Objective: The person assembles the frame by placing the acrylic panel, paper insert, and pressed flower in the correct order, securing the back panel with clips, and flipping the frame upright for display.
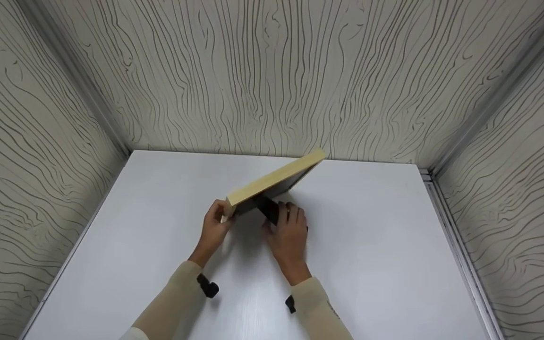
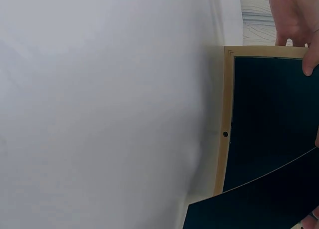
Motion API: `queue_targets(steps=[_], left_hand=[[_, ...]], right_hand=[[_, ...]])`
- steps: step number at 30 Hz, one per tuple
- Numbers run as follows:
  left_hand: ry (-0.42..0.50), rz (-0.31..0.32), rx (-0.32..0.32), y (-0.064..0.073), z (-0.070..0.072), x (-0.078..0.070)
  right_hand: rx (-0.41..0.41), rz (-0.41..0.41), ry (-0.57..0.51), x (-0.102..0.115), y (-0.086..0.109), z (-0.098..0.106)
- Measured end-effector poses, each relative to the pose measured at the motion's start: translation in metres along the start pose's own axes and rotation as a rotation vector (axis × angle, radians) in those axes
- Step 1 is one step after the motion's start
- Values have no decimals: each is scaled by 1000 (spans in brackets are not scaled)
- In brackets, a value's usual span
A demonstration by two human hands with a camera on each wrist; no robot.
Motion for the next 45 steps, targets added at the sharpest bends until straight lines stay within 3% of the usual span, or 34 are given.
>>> queue_targets(steps=[13,19,28,36,45], left_hand=[[-3,68,19,0,-1,1],[54,92,50,1,-1,-2],[19,26,38,4,9,-6],[3,-35,48,6,15,-13],[14,-81,37,9,17,-14]], right_hand=[[56,-49,8,-6,3,-2],[84,-102,-32,0,0,1],[74,-82,-211,37,-8,17],[168,-146,-365,64,-14,16],[218,-151,-395,76,-11,11]])
Point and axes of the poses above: each hand's wrist, its own y-axis away from the middle knuckle, its own z-axis out of the back of the hand, x = y × z, the point moved 7 cm from there along -y, towards the middle knuckle, and after that the axes turned 10 degrees about -z, right-handed, at the moved point
